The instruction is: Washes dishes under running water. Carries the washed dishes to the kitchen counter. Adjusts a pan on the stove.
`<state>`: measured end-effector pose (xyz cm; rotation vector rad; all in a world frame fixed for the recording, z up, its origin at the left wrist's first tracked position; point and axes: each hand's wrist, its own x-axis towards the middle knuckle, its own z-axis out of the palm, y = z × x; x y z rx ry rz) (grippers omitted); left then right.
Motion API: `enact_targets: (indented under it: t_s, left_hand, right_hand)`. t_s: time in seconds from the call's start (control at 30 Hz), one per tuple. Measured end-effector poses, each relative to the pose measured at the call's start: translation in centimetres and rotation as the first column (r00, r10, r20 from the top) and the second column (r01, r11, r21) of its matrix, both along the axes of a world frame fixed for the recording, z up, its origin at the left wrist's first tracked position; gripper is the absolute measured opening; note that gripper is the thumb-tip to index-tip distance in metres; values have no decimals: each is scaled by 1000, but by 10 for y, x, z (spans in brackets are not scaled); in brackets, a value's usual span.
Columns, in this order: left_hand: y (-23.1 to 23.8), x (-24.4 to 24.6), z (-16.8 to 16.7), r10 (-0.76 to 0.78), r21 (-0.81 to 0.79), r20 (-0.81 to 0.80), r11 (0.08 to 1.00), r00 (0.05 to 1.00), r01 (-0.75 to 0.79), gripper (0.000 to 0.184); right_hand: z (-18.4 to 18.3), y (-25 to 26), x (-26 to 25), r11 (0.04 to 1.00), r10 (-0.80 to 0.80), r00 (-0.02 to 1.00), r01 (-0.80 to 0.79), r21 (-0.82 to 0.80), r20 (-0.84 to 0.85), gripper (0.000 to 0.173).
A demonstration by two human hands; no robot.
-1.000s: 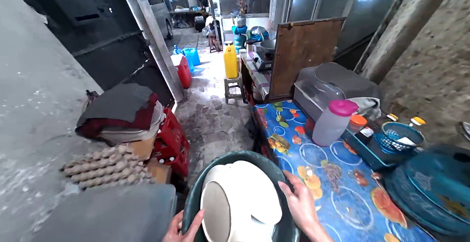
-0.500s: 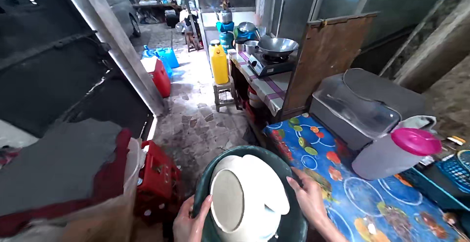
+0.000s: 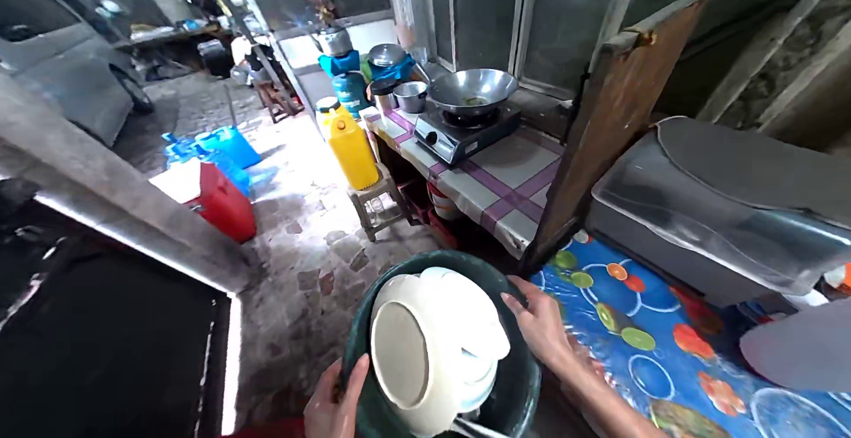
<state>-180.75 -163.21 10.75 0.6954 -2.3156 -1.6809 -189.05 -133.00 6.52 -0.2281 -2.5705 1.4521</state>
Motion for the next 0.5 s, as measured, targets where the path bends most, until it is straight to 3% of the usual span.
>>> enact_targets:
  t_s: [0.27,0.5]
  left_hand:
    - [-75,-162,-17,-166,-6,-25,986,986,166,37]
    - [-56,-322,-32,-481,-66,-74,876,874,477,39]
  right_hand:
    - [-19,-64,-109,987,-156,987,157,-27,32,36]
    - [-15,-50,-164,891,-454,891,454,21,22,30]
